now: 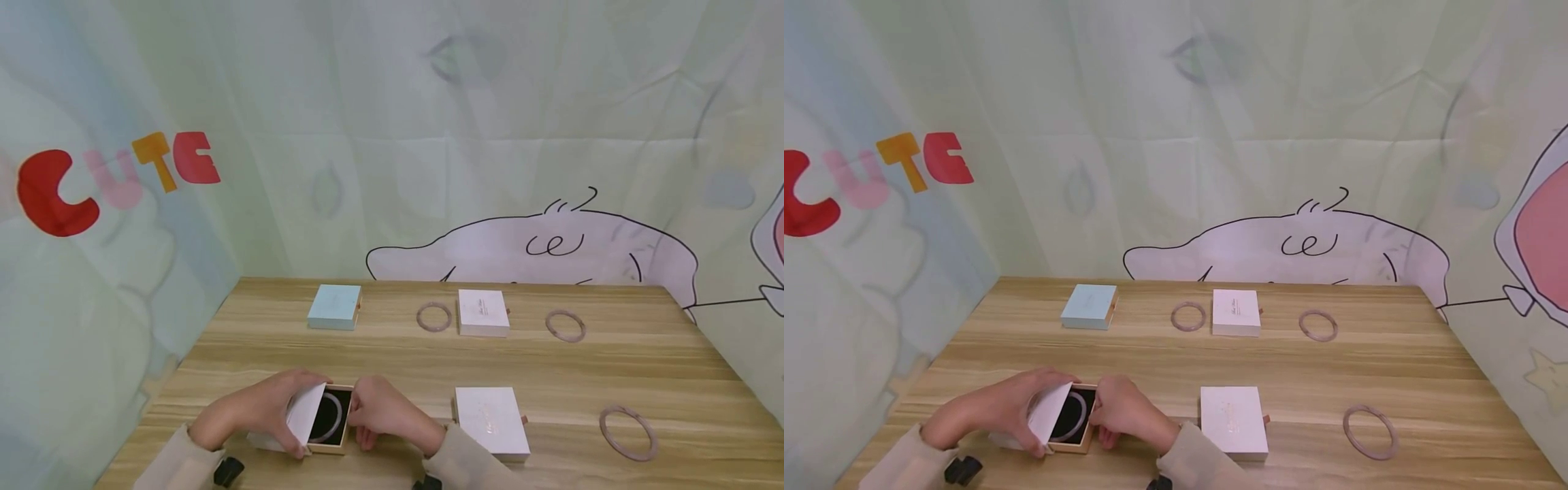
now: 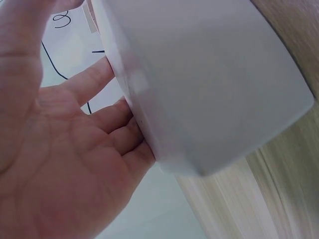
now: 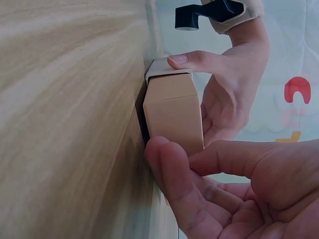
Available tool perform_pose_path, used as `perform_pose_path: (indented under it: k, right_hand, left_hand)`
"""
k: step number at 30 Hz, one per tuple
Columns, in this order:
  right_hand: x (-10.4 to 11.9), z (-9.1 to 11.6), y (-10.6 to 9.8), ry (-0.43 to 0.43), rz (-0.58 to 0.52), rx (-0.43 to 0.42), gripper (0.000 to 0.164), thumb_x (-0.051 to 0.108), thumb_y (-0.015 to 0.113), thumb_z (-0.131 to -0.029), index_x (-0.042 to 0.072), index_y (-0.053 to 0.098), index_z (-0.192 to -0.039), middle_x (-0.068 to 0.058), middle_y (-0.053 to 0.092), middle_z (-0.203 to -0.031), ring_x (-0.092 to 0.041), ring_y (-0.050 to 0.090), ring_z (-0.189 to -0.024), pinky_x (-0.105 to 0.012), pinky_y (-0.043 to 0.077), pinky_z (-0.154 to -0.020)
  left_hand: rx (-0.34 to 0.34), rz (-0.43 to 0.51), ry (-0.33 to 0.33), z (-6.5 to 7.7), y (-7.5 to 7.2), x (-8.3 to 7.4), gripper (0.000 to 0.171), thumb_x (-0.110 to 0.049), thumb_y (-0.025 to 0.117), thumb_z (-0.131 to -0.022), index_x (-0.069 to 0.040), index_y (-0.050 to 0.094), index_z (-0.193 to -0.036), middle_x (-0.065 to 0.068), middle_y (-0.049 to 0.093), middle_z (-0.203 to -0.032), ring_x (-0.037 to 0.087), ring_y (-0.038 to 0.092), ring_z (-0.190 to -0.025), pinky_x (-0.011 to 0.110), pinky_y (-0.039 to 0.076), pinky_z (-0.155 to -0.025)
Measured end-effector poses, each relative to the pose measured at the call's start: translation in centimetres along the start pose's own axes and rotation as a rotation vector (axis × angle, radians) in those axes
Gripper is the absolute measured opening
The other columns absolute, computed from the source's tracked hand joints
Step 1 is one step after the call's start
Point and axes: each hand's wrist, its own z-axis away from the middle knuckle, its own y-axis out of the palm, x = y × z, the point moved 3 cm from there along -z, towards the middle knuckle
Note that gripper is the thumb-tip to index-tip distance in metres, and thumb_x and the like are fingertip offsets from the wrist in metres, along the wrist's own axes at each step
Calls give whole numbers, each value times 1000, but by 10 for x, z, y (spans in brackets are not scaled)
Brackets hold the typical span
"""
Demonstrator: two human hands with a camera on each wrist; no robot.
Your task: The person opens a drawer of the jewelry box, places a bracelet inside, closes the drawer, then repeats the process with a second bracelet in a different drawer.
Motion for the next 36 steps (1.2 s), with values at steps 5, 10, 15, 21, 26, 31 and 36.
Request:
perform_pose_path:
  k: [5,10,15,21,26,31,36]
  right_hand:
    - [0,-1,0,-1,22,-6,26,-11,62,-87,-4,63,-62,-8,58,-45,-11,54,-33,-27,49,-40]
    - [0,-2,1,8,20,-8,27,-10,63,-88,-4,63,-62,-8,59,-45,-13,55,-34,-28,50,-41]
    - [1,-3,2,0,21,-3,28,-10,63,-88,-4,64,-61,-8,59,-46,-13,55,-34,-27,50,-41]
    - [1,-4,1,-19,27,5,28,-10,62,-89,-4,64,-61,-7,59,-46,-13,55,-34,-25,49,-41]
    - [1,-4,2,-20,37,-1,28,-10,63,-88,-4,64,-61,-7,58,-45,-13,56,-34,-27,49,-41]
    - [2,-3,4,-15,15,-1,27,-12,61,-87,-6,62,-60,-8,58,-45,-14,55,-34,-29,50,-40]
    - [1,-4,5,-13,-15,3,26,-13,60,-86,-5,60,-61,-10,58,-45,-11,53,-33,-30,50,-40]
  left_hand:
    - [-3,-6,8,0,-1,-1,96,-34,96,-58,1,54,-137,3,56,-120,12,50,-95,28,46,-76]
    - [0,-1,5,0,-1,-1,96,-33,96,-57,1,54,-137,2,55,-117,11,50,-94,28,46,-74]
    - [2,0,-3,0,-2,-2,96,-33,96,-57,2,54,-137,2,55,-118,12,50,-94,28,46,-75]
    - [0,-22,13,0,-2,-2,96,-34,96,-58,3,54,-136,3,55,-119,11,50,-95,28,46,-76]
    - [3,-25,12,-1,-1,-1,96,-34,96,-57,2,54,-136,3,55,-119,11,50,-95,28,45,-76]
    - [5,-29,-12,0,-1,0,96,-35,96,-57,-1,54,-137,2,54,-120,12,49,-96,28,45,-76]
    - [4,-19,-8,0,0,0,96,-35,96,-58,-1,53,-137,1,54,-119,12,50,-97,28,45,-77]
